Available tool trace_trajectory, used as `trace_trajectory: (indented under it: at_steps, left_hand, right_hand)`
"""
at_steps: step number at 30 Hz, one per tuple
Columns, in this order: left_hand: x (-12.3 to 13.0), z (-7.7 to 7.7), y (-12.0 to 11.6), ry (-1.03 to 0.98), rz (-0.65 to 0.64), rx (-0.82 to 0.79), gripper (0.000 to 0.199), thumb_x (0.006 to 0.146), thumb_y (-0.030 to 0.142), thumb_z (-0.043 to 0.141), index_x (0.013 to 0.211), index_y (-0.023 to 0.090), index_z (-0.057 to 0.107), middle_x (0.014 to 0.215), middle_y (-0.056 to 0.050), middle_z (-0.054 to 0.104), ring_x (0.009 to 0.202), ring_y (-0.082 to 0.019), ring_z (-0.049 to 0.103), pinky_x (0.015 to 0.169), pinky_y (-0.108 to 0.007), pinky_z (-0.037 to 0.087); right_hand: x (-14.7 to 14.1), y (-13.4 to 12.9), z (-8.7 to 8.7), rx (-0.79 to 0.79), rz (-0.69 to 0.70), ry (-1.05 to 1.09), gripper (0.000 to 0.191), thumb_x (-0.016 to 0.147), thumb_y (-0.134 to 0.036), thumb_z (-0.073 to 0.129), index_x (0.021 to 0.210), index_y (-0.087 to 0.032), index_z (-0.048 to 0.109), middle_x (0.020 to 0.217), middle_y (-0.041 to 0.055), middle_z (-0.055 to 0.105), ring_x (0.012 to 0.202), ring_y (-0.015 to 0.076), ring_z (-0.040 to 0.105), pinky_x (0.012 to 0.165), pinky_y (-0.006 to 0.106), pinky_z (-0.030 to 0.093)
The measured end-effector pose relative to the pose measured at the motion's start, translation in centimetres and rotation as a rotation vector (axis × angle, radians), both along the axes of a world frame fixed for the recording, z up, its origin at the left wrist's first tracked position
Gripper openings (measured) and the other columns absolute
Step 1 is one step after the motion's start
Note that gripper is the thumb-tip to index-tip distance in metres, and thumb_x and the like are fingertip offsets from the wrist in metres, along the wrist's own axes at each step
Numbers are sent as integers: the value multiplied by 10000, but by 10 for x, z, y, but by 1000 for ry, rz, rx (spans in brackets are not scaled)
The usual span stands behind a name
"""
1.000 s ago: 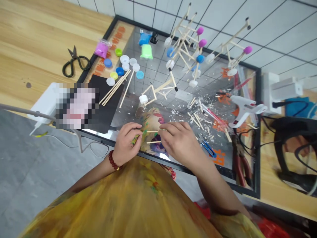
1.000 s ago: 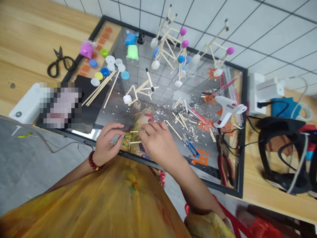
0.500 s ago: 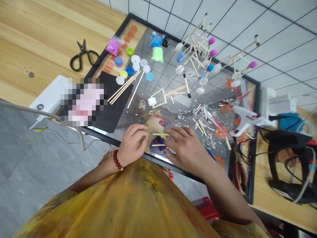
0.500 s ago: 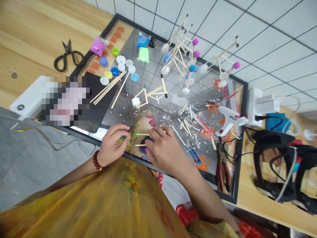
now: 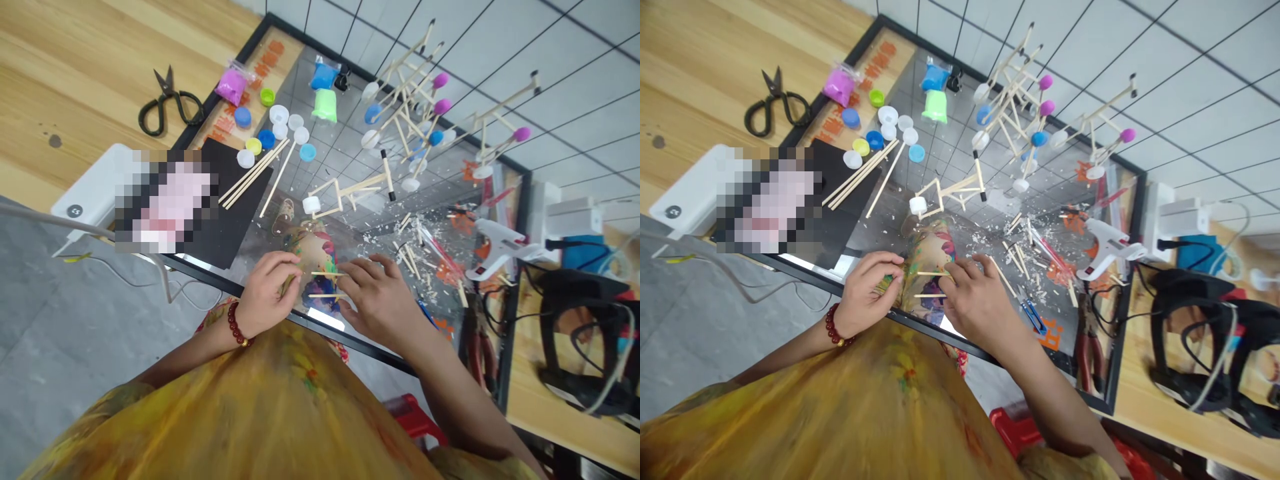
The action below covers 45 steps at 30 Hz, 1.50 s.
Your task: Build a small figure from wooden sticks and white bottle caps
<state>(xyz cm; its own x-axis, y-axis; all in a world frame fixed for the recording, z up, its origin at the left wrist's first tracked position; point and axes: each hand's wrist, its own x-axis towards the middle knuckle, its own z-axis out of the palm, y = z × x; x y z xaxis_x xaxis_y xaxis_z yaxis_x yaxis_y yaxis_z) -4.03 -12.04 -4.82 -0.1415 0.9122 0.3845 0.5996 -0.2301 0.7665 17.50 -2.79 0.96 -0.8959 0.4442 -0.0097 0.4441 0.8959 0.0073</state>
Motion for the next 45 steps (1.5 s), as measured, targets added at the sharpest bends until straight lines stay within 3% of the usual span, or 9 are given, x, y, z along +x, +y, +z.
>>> trace_trajectory:
  at_steps: [9, 20, 27, 30, 34, 39, 45]
  left_hand:
    - [0, 1, 0, -3, 6, 0, 134, 878, 94, 581, 933, 205, 632, 1079, -71, 690, 1024, -184, 649, 916, -369, 548]
    - [0, 0, 0, 6, 1, 9, 125, 884, 97, 582, 931, 202, 633, 1072, -73, 685, 1026, -182, 649, 922, -363, 544]
    - [6, 10, 5, 212, -123, -67, 177, 916, 235, 614, 1088, 195, 629, 1182, -103, 684, 1160, -258, 606, 1012, -445, 494]
    - [13, 15, 10, 263, -171, -156, 258, 935, 313, 609, 1152, 174, 615, 1106, -108, 710, 1059, -270, 643, 915, -432, 516]
    - [22, 18, 18, 102, -206, -244, 229, 932, 254, 605, 1147, 177, 622, 958, -57, 711, 861, -186, 666, 774, -316, 526]
    - [27, 20, 26, -160, -181, -254, 143, 913, 198, 597, 1041, 185, 660, 911, -29, 702, 789, -119, 652, 681, -224, 499]
    - [33, 27, 30, -342, -169, -313, 92, 884, 220, 640, 954, 174, 677, 906, -39, 714, 790, -120, 660, 729, -230, 524]
  right_hand:
    - [-1, 5, -4, -21, 57, 27, 74, 856, -194, 621, 880, -210, 690, 1088, 68, 732, 1090, 274, 624, 1123, 528, 274]
    - [0, 7, -8, -56, 29, 120, 130, 872, -163, 584, 818, -205, 695, 993, 40, 718, 988, 218, 635, 1183, 542, 195]
    - [5, 7, -9, -52, 15, 200, 122, 892, -175, 579, 880, -200, 698, 966, 40, 719, 994, 214, 644, 1199, 544, 166]
    - [7, 6, -10, -58, -4, 232, 128, 904, -181, 575, 907, -202, 701, 979, 42, 720, 1007, 213, 642, 1203, 544, 150]
    - [10, 4, -13, -67, -26, 264, 130, 911, -190, 575, 946, -205, 699, 975, 41, 719, 1037, 221, 646, 1201, 556, 140]
    - [36, 9, -5, -149, -144, 424, 178, 897, -294, 658, 1071, -256, 674, 1152, 46, 724, 1099, 222, 662, 1192, 549, 166]
    - [75, 21, 4, -95, -426, 653, 169, 875, -300, 678, 1035, -253, 700, 1062, 61, 758, 992, 238, 711, 986, 453, 442]
